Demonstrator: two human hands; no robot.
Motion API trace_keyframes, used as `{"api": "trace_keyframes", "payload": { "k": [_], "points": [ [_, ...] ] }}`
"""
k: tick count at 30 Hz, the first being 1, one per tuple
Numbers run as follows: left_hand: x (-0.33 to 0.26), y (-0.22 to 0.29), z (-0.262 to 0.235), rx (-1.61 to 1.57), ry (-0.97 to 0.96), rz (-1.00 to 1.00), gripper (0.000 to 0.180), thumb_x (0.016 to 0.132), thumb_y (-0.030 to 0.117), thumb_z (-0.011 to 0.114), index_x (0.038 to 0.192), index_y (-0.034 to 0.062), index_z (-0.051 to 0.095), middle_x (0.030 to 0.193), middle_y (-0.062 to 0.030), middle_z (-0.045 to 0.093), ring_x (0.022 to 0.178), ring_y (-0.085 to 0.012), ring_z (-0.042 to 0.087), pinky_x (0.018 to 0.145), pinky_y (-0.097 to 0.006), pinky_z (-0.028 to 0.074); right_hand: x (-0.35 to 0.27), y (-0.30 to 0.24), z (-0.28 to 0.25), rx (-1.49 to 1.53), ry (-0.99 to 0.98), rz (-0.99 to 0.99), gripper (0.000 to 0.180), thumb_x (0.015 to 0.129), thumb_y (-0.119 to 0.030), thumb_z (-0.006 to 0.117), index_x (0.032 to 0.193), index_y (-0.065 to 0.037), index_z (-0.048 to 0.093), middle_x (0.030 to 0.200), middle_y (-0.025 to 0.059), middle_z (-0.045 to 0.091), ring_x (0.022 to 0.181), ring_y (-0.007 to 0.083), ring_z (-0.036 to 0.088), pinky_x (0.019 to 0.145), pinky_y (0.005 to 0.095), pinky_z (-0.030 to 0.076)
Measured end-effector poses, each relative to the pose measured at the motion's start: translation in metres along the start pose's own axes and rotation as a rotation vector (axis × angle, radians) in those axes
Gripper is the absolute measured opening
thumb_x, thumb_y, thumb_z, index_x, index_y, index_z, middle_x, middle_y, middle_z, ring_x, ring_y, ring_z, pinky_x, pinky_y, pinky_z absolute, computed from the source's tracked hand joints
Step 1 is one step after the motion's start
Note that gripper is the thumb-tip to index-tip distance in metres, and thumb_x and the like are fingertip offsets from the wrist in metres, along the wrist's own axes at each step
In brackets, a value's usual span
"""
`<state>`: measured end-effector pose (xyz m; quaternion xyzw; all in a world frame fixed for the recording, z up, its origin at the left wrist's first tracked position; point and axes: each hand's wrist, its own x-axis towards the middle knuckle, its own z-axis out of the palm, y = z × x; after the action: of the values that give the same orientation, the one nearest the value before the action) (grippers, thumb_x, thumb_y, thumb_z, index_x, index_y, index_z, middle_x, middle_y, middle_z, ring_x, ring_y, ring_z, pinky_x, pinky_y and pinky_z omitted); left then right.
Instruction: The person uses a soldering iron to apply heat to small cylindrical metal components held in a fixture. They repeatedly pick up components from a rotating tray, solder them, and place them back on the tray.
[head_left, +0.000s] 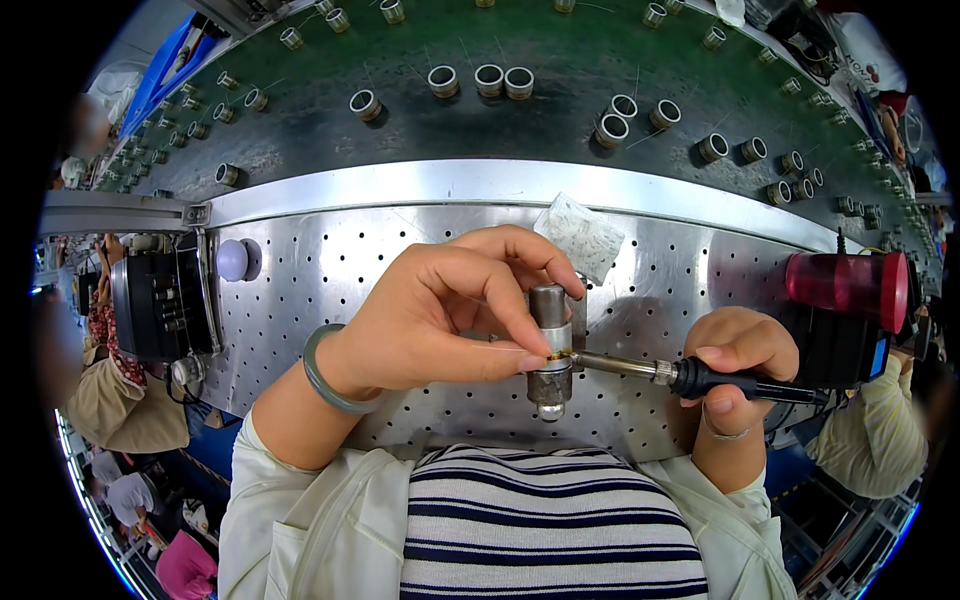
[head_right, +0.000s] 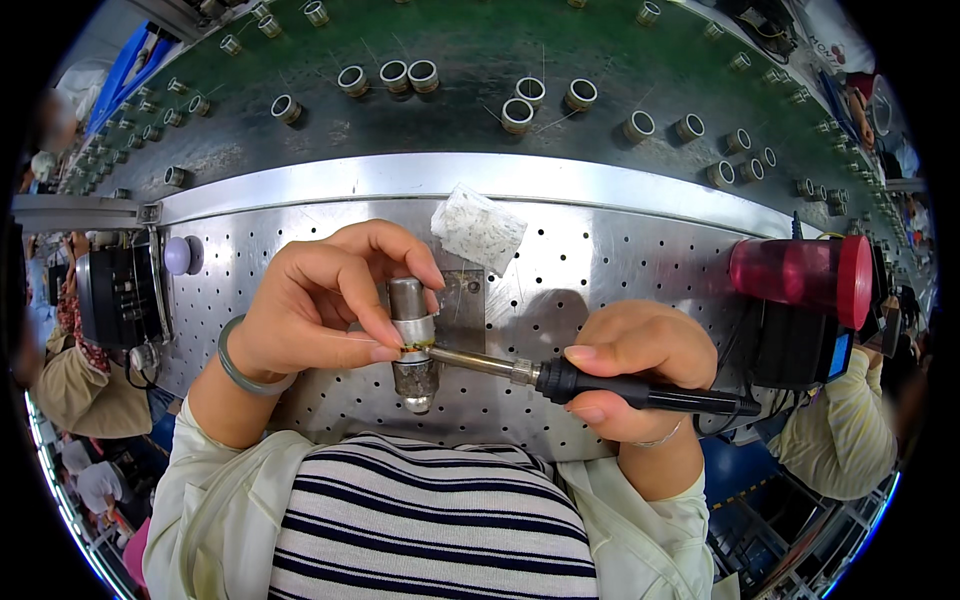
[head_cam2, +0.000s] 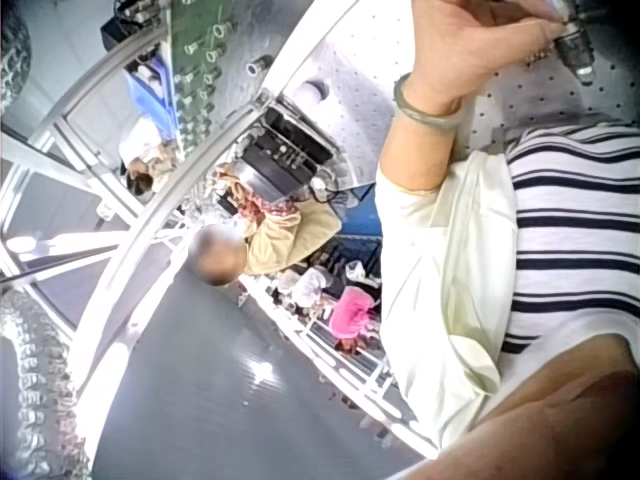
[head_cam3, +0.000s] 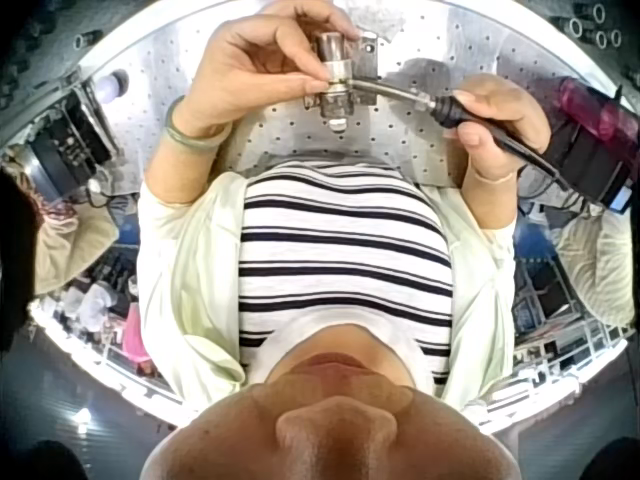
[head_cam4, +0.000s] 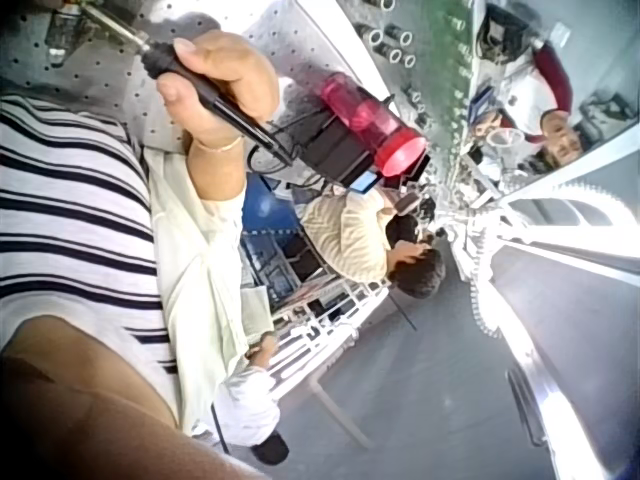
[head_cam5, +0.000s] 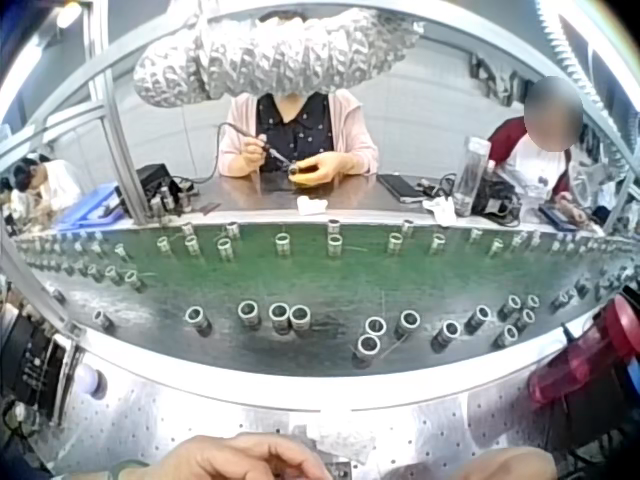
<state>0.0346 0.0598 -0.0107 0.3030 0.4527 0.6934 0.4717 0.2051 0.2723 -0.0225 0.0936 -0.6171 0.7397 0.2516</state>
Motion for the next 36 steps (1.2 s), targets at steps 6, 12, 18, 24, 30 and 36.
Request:
{"api": "trace_keyframes", "payload": {
  "k": [6,12,18,24,30,36],
  "points": [
    [0.0,0.0,0.0,0.019,-0.003,0.002,0.014,0.068,-0.005,0.076,0.076,0.004,0.07,0.114,-0.0194,0.056,0.101,-0.028,0.059,0.089,-0.038,0.048,0.001,0.001,-0.002,-0.016,-0.027,-0.012,0.027,0.069,-0.001,0.077,0.089,0.008,0.062,0.064,0.0133,0.062,0.048,0.0184,0.057,0.046,0.0265,0.043],
    [0.002,0.001,0.0,0.013,-0.005,-0.014,0.014,0.068,-0.005,0.076,0.076,0.0039,0.07,0.113,-0.0194,0.057,0.1,-0.028,0.06,0.087,-0.036,0.049,0.0,0.001,-0.003,-0.028,-0.012,-0.008,0.028,0.068,-0.004,0.079,0.088,0.007,0.063,0.065,0.0133,0.063,0.049,0.019,0.058,0.047,0.0265,0.044],
    [0.002,0.0,-0.001,0.025,-0.01,-0.01,0.014,0.068,-0.005,0.076,0.076,0.0039,0.07,0.113,-0.0194,0.057,0.1,-0.0281,0.06,0.086,-0.036,0.05,0.001,0.0,-0.004,-0.057,-0.012,0.002,0.027,0.067,-0.004,0.08,0.086,0.007,0.064,0.065,0.0133,0.063,0.05,0.0193,0.059,0.048,0.0266,0.044],
    [0.004,0.0,-0.007,0.014,-0.103,-0.002,0.022,0.071,-0.005,0.073,0.093,-0.0003,0.07,0.114,-0.0212,0.058,0.101,-0.0246,0.059,0.085,-0.033,0.05,0.001,-0.001,-0.003,-0.002,0.007,0.063,0.026,0.065,-0.001,0.078,0.086,0.007,0.064,0.066,0.0129,0.063,0.051,0.019,0.059,0.049,0.0259,0.044],
    [0.008,0.008,0.0,-0.098,-0.049,-0.219,0.063,0.078,0.0,0.068,0.136,-0.0045,0.043,0.105,-0.0204,0.063,0.095,-0.0171,0.061,0.075,-0.022,0.051,0.0,-0.001,-0.006,0.009,0.012,0.068,0.027,0.065,0.001,0.078,0.087,0.007,0.065,0.067,0.013,0.063,0.051,0.0185,0.059,0.049,0.0252,0.044],
    [0.01,0.012,0.007,-0.111,0.013,-0.248,0.063,0.077,-0.001,0.068,0.135,-0.0055,0.043,0.102,-0.0194,0.064,0.089,-0.0139,0.062,0.073,-0.02,0.052,0.001,-0.001,-0.005,0.013,0.003,0.052,0.027,0.065,0.001,0.078,0.087,0.007,0.065,0.067,0.0132,0.063,0.052,0.018,0.058,0.049,0.0247,0.044]
  ]
}}
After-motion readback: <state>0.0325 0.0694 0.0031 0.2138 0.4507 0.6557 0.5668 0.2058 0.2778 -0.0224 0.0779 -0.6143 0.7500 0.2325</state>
